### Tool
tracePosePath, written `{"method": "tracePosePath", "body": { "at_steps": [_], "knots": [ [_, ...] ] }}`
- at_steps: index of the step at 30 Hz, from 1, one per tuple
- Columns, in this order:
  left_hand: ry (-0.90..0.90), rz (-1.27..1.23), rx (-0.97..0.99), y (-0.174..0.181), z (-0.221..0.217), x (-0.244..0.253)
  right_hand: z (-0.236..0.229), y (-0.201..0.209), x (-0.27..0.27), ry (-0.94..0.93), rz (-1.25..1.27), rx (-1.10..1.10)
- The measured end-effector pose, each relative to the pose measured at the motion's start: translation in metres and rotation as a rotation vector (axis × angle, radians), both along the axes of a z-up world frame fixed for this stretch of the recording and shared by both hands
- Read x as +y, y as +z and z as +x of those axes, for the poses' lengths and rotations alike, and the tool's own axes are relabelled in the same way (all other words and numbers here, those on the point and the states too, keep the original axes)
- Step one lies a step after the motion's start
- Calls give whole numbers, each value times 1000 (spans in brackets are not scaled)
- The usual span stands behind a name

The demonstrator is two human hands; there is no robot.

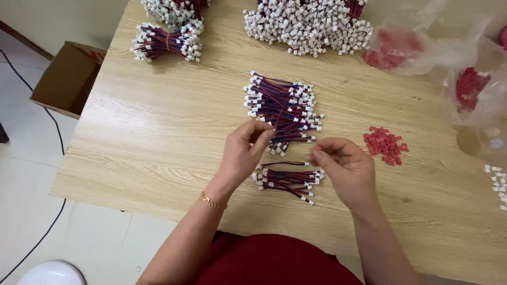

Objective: Sorting and bundling small electronic wire harnesses on a table

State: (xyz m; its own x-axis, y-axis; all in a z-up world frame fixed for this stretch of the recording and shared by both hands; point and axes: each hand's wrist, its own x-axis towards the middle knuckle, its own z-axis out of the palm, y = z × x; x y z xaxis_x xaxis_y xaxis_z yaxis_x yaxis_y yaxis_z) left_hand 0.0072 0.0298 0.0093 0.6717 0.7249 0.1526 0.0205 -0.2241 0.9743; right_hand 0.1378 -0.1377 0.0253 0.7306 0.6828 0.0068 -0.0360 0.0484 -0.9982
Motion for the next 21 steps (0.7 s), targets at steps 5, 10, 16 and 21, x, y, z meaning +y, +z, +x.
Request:
{"method": "tracePosePath", "body": {
  "at_steps": [5, 10, 16, 21],
  "knots": [
    [79, 211, -44, 24, -15, -9, -13, 42, 29, 172, 57, -477],
    [40, -170, -216, 6, -17, -12, -17, 56, 52, 209, 67, -915],
    [-30, -618, -330, -11, -14, -14, -16, 45, 54, 249, -14, -894],
    [-65, -682, -327, -15, -12, -16, -16, 40, 50, 261, -24, -605]
  ]
}}
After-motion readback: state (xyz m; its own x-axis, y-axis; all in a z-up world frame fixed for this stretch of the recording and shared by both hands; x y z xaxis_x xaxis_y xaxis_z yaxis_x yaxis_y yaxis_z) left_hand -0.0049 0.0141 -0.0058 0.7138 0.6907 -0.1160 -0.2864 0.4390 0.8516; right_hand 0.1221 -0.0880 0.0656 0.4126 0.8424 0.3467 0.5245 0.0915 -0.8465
